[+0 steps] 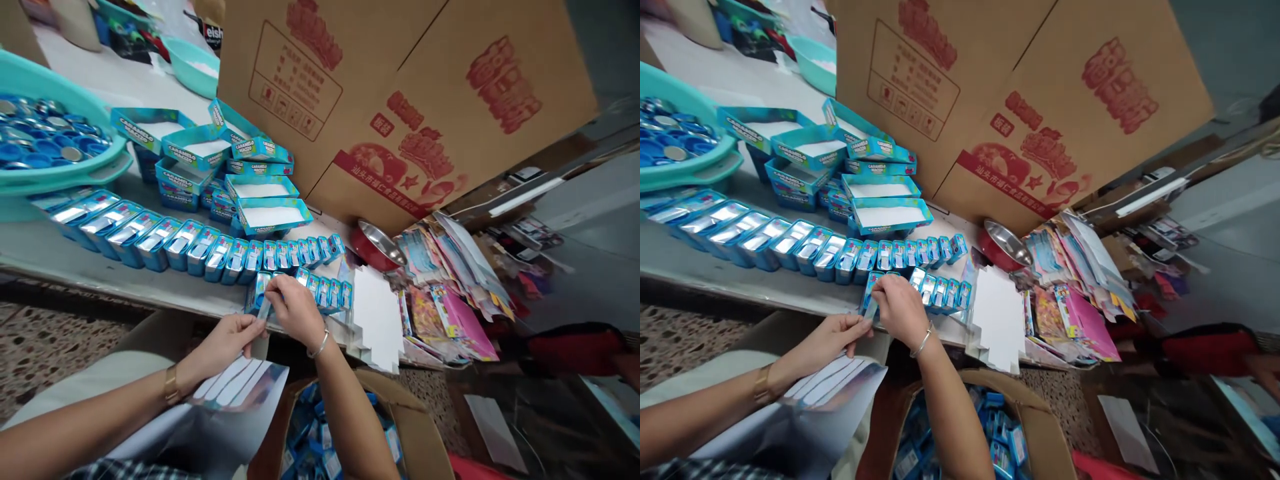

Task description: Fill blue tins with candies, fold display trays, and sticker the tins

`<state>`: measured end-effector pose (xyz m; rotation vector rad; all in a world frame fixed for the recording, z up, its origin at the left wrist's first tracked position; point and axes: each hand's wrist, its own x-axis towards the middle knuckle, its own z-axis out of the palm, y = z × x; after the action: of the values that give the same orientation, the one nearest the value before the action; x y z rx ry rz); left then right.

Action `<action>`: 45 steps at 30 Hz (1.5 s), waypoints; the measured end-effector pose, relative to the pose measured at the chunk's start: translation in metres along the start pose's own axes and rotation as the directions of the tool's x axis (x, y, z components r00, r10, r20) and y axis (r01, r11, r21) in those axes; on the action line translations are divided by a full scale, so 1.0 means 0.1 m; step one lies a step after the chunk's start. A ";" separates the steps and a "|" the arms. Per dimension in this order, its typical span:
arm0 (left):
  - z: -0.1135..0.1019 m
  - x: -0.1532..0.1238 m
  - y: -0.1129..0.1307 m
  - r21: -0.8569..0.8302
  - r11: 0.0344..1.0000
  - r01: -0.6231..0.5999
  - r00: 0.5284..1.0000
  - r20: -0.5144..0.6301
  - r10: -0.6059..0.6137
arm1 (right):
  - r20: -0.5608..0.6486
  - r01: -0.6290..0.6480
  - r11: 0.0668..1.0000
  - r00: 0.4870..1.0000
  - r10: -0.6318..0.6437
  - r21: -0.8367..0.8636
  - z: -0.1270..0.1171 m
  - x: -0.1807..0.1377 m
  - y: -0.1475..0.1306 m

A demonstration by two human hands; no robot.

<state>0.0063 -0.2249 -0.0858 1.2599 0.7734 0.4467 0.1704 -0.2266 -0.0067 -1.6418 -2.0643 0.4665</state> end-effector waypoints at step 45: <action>-0.07 0.05 -0.15 0.406 0.906 -0.120 0.986 -0.054 0.155 | -0.253 -0.003 0.963 0.965 0.073 0.268 -0.03 -0.03 0.16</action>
<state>0.0029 -0.2209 -0.1018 1.6982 0.8810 0.4729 0.1854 -0.2261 -0.0127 -1.4972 -1.7002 0.4881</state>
